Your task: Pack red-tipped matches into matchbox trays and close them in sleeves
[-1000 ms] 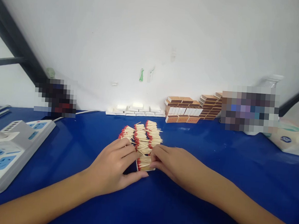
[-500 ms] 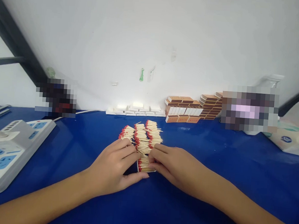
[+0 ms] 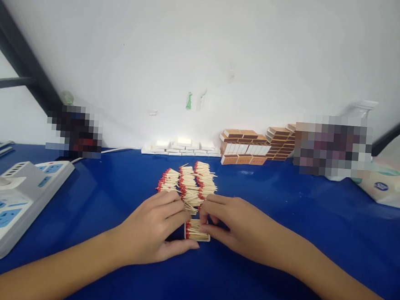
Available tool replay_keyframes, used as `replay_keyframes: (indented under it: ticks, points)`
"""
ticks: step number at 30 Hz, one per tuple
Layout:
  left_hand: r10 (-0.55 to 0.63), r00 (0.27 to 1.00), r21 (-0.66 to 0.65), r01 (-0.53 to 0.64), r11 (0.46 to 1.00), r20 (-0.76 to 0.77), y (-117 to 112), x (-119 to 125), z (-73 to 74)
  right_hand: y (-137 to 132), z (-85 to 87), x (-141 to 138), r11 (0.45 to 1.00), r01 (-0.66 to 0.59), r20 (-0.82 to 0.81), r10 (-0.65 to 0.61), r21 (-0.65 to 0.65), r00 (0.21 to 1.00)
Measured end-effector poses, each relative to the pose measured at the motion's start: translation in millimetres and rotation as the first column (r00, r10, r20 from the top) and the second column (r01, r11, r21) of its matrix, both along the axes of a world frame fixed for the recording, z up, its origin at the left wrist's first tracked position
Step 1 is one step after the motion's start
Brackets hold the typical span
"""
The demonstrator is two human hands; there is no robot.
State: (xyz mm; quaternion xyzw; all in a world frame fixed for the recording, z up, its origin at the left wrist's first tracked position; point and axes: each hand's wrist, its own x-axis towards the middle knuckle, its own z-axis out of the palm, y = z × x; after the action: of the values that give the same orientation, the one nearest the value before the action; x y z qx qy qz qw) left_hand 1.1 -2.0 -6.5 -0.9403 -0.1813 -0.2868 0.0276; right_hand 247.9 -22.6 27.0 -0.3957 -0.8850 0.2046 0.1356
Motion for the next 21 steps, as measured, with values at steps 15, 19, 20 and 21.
replay_keyframes:
  ticks: [15, 19, 20, 21]
  points:
    - [-0.004, 1.0, 0.011, 0.003, 1.0, 0.024, 0.1, 1.3, -1.1, 19.2, -2.2, 19.2, 0.988, 0.155, 0.203, -0.151, -0.005, 0.967]
    - [0.0, 1.0, 0.005, 0.0, 1.0, 0.017, 0.4, 1.0, -2.4, 19.2, -3.5, 18.5, 0.987, 0.163, 0.213, -0.155, -0.016, 0.965]
    - [0.001, 1.0, 0.003, -0.001, 1.0, 0.016, 0.4, 0.8, -2.7, 19.3, -3.9, 18.6, 0.986, 0.165, 0.213, -0.158, -0.014, 0.964]
    - [0.002, 1.0, 0.0, -0.002, 1.0, 0.014, 0.4, 0.6, -2.8, 19.5, -4.2, 18.7, 0.986, 0.166, 0.213, -0.16, -0.011, 0.964]
